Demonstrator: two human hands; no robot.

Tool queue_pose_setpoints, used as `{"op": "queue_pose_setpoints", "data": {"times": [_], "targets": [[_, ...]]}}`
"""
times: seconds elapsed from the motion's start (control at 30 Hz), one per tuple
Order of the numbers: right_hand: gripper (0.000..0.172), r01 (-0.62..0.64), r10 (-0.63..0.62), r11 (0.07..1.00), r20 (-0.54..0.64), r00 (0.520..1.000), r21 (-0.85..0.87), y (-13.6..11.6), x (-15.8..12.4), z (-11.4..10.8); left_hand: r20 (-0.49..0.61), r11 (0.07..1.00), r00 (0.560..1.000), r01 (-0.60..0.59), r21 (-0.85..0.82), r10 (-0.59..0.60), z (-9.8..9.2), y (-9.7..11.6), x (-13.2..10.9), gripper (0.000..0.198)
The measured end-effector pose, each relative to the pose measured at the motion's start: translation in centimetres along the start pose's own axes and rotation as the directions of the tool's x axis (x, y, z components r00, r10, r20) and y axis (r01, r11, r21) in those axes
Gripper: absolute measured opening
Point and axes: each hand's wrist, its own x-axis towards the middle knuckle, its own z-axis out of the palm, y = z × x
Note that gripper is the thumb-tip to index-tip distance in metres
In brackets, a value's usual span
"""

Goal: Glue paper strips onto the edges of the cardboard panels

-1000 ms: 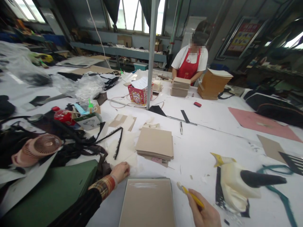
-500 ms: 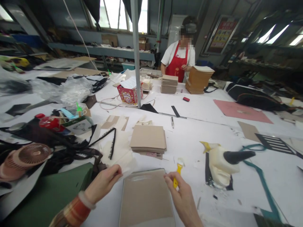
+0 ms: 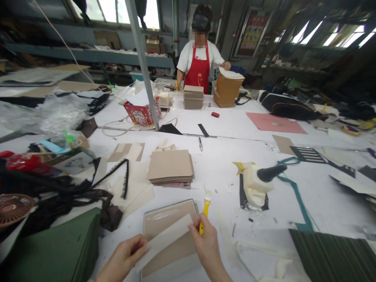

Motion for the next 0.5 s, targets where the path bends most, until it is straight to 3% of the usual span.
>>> {"op": "queue_pose_setpoints", "data": {"times": [0.2, 0.5], "targets": [[0.023, -0.023, 0.023, 1.0, -0.128, 0.991, 0.009, 3.3, 2.6, 2.2, -0.172, 0.992, 0.98, 0.09, -0.086, -0.104, 0.1, -3.2, 3.8, 0.045], [0.015, 0.031, -0.048, 0.986, -0.101, 0.994, -0.164, 4.5, 4.7, 4.4, -0.346, 0.979, 0.929, 0.177, 0.096, -0.134, -0.4, -3.4, 6.8, 0.046]]}}
